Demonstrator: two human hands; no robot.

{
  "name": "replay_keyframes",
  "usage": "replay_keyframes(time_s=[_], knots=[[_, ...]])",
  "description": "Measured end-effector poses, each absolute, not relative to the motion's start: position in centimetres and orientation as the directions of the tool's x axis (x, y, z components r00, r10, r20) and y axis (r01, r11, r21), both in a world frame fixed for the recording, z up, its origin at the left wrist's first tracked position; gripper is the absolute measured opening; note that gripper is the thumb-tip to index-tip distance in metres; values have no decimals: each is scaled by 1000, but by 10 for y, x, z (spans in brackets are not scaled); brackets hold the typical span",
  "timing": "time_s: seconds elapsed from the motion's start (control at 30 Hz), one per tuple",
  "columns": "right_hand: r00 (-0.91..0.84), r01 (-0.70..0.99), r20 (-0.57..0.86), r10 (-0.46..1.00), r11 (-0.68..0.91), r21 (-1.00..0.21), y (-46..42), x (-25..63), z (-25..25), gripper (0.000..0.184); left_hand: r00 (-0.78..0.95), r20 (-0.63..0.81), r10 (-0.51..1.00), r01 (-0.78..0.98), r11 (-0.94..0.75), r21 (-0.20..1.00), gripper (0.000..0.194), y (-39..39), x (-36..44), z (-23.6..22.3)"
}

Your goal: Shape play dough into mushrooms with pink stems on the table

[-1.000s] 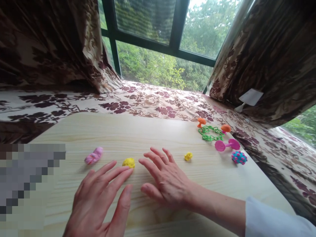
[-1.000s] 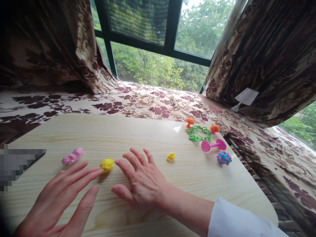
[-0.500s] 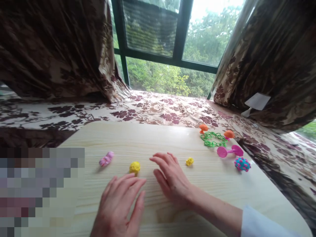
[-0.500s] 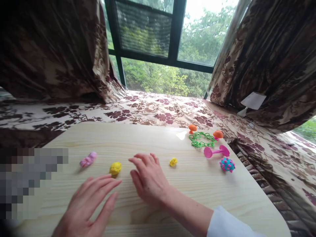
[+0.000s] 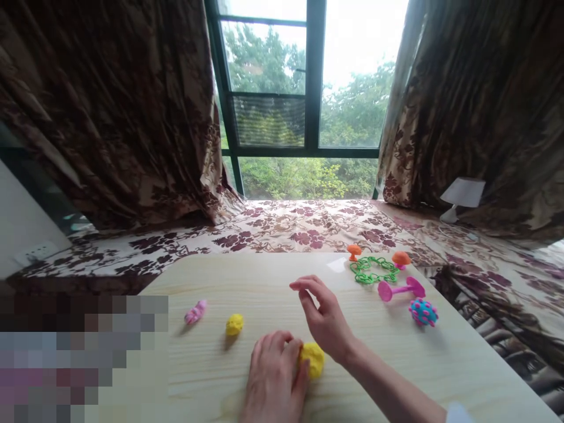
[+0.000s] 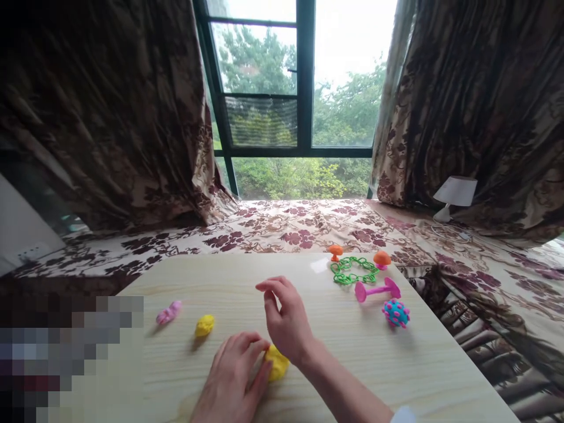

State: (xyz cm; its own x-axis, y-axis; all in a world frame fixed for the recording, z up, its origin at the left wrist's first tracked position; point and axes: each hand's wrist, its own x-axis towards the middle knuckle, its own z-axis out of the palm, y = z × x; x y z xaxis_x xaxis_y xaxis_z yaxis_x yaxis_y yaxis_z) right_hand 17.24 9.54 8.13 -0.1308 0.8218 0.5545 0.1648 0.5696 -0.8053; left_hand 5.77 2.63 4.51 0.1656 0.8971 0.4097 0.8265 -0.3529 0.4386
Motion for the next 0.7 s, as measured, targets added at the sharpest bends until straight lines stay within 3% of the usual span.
replay_keyframes(time_s=[0.13, 0.23, 0.3, 0.47, 0.7], knots=[[-178, 224, 604, 776, 630, -744, 109, 202, 93, 23, 65, 302, 951, 672, -265, 692, 12, 37, 65, 62], [-119, 243, 611, 783, 620, -746, 123, 214, 94, 24, -152, 239, 959, 366, -170, 915, 9, 77, 68, 82], [-51, 236, 603, 796, 596, -767, 132, 216, 89, 23, -241, 226, 944, 269, -159, 950, 21, 117, 70, 90], [56, 199, 563, 824, 544, -815, 138, 216, 73, 20, -352, 18, 936, 37, -5, 999, 27, 191, 64, 89], [-9, 209, 435, 900, 427, -880, 125, 212, 76, 23, -107, -21, 994, -133, 7, 991, 32, 129, 54, 85]])
